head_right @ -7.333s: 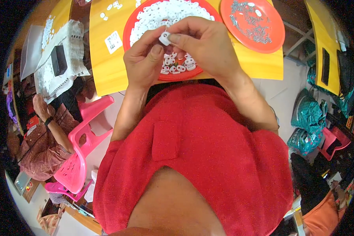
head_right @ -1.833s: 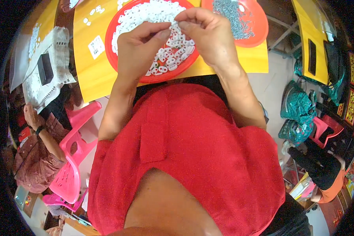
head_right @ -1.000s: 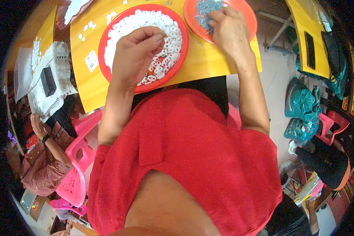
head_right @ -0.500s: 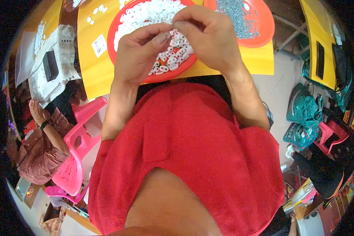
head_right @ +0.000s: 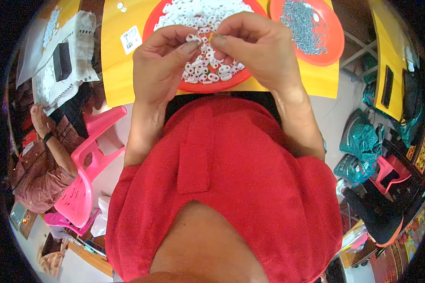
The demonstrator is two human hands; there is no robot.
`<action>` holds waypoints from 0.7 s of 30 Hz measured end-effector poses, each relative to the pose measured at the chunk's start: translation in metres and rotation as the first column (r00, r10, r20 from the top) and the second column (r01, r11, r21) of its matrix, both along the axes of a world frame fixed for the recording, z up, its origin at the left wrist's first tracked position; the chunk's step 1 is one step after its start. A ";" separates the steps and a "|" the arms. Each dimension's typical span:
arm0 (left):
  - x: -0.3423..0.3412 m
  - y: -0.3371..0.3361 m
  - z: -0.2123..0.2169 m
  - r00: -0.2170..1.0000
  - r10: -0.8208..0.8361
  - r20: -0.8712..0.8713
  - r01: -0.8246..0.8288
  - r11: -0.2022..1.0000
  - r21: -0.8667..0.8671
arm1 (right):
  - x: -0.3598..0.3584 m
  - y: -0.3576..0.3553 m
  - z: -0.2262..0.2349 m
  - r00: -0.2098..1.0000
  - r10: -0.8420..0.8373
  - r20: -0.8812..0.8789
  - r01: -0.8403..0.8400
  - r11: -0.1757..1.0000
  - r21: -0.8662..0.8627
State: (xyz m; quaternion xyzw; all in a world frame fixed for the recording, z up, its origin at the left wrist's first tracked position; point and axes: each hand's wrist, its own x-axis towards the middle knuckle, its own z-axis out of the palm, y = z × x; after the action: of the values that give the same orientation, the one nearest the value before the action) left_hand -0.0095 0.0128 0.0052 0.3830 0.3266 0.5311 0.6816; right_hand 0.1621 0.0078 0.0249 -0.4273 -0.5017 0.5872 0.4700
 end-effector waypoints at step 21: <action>0.000 -0.002 -0.002 0.996 -0.040 0.077 0.045 0.997 -0.059 | -0.009 -0.003 -0.007 0.971 -0.093 0.222 0.057 0.984 0.166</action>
State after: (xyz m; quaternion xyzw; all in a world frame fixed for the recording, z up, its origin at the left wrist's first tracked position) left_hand -0.0095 0.0104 0.0037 0.3484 0.3083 0.5205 0.7160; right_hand 0.1536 0.0052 0.0181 -0.4721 -0.5812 0.4739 0.4635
